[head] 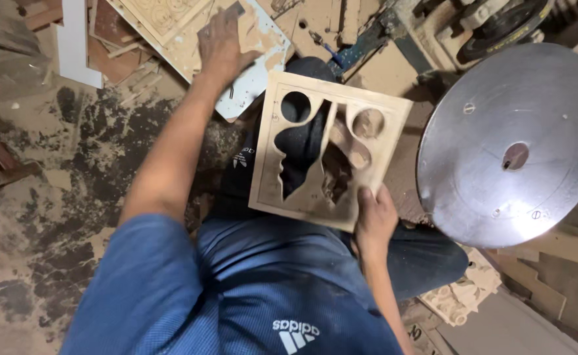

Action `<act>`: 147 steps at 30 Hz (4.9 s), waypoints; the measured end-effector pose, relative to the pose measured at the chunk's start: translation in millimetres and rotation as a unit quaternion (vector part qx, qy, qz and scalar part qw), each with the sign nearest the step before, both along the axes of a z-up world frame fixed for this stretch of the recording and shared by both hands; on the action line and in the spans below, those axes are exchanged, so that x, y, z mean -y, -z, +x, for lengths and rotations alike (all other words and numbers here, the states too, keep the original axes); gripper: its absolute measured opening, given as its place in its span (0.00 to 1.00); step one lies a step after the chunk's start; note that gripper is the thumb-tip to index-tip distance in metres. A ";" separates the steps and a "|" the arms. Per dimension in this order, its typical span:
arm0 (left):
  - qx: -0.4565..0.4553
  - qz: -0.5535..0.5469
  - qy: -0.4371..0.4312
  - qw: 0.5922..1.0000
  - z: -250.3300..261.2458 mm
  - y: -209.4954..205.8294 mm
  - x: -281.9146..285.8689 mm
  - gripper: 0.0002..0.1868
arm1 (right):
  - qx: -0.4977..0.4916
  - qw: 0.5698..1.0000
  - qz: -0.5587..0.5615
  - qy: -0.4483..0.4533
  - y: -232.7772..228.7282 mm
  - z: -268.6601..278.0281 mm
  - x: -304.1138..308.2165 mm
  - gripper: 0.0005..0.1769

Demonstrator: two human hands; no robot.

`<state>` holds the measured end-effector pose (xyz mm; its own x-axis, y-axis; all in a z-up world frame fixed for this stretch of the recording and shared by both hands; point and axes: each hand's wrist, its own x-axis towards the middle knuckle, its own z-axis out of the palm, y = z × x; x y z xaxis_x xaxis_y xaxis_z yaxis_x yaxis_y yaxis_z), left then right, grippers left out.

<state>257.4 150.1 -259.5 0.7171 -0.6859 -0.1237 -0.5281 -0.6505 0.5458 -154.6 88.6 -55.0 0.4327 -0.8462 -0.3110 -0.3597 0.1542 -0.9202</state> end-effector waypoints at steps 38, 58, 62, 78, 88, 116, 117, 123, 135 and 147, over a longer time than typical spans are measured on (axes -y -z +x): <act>0.061 -0.126 0.449 0.883 -156.2 -196.4 -8.5 0.49 | 0.016 0.994 0.095 -0.044 28.3 34.0 21.4 0.25; 0.071 -0.197 0.332 0.920 -133.9 -147.0 -5.3 0.22 | 0.008 0.992 0.129 0.009 51.4 24.6 25.4 0.32; 0.070 -0.189 0.305 0.931 -141.6 -150.1 -7.6 0.22 | 0.030 0.989 0.146 0.013 52.8 21.7 23.9 0.32; 0.037 -0.012 -0.042 0.998 -19.8 54.2 -50.4 0.36 | 0.062 0.986 0.122 0.100 92.9 17.5 46.5 0.26; 0.042 -0.100 -0.033 0.994 -21.5 15.3 -62.6 0.33 | 0.069 0.982 0.134 0.117 100.2 17.0 42.6 0.27; 0.071 0.053 -0.021 0.996 -49.9 70.5 -20.3 0.36 | 0.084 0.979 0.119 0.145 113.7 2.4 35.5 0.21; 0.089 0.057 -0.019 0.994 -49.1 69.7 -19.2 0.35 | 0.080 0.982 0.105 0.138 117.8 -0.6 35.2 0.21; 0.135 -0.164 0.046 0.976 -59.2 -41.6 -19.2 0.31 | 0.123 0.968 0.146 0.164 118.8 2.8 40.9 0.21; 0.149 -0.202 0.358 0.899 -210.0 -178.7 -46.2 0.20 | 0.125 0.960 0.189 0.166 90.4 14.1 36.5 0.25; 0.015 -0.149 0.011 0.989 -51.8 -16.2 -11.5 0.25 | 0.083 0.962 0.196 0.171 96.9 16.2 42.5 0.28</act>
<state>205.6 161.6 -243.3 0.7014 -0.7044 0.1084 -0.5598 -0.4504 0.6955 -138.4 46.1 -151.9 0.2202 -0.7799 -0.5859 -0.0794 0.5844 -0.8076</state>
